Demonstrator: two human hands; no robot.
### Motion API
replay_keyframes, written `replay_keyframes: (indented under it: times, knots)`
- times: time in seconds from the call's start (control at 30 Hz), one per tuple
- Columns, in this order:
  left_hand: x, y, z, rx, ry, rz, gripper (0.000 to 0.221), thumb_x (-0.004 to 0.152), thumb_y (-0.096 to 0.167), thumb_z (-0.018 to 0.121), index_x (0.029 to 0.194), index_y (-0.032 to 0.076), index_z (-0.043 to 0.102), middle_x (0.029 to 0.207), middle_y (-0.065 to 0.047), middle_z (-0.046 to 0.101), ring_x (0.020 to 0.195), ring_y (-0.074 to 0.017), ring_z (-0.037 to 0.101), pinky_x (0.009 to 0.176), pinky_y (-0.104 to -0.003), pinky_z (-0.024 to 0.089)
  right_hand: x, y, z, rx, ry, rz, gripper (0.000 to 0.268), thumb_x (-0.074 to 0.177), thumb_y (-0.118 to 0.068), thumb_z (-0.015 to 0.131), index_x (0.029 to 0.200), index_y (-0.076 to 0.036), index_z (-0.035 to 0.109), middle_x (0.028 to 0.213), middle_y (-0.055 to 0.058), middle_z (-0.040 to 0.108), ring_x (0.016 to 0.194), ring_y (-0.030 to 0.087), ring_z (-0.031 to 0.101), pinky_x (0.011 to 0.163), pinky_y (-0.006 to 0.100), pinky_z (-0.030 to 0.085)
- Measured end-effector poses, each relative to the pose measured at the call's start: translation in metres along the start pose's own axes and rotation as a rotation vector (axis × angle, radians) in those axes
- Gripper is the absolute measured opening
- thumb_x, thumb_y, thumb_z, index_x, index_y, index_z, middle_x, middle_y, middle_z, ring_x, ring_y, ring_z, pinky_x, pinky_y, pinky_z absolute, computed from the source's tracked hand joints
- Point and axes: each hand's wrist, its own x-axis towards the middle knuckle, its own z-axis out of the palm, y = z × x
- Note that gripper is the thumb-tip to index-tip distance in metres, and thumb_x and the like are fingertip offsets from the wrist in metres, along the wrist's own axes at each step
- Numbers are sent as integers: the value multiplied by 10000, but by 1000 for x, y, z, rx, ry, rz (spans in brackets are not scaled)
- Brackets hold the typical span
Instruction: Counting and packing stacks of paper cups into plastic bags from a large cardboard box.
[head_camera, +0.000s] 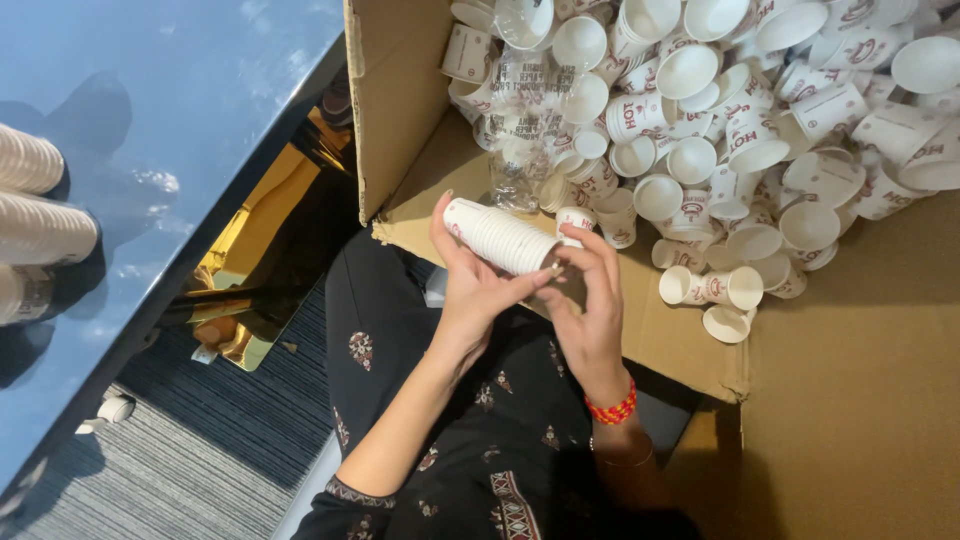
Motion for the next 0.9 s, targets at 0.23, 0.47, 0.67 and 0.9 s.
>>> replay_keyframes:
  times: [0.23, 0.47, 0.67, 0.9]
  knots:
    - [3, 8, -11, 58, 82, 82, 1265, 713, -161, 795, 1597, 220, -26, 1430, -135, 341, 1320, -258, 474, 1114, -435, 481, 21, 34, -1, -161, 3, 266, 508, 955, -69, 696, 1414, 26, 500, 1342, 195, 519, 902, 222, 654, 745, 346, 550]
    - [4, 0, -13, 93, 92, 103, 1257, 720, -157, 812, 1604, 199, -7, 1438, -137, 349, 1325, -252, 476, 1124, -430, 471, 15, 32, -7, -279, -61, 203, 605, 758, -111, 874, 1279, 4, 587, 1112, 130, 562, 825, 231, 613, 713, 368, 529]
    - [5, 3, -11, 92, 120, 94, 1257, 713, -155, 806, 1599, 203, -9, 1430, -138, 352, 1308, -253, 486, 1103, -436, 488, 6, 35, -11, -67, -70, 403, 575, 705, -143, 924, 1156, 9, 600, 909, 86, 630, 716, 159, 597, 607, 315, 490]
    - [3, -5, -11, 95, 93, 108, 1255, 717, -166, 803, 1597, 202, -12, 1450, -141, 345, 1319, -258, 489, 1115, -431, 486, -8, 49, -13, 106, 47, 432, 173, 1071, -89, 617, 1128, 51, 700, 979, 120, 768, 867, 132, 732, 781, 258, 569]
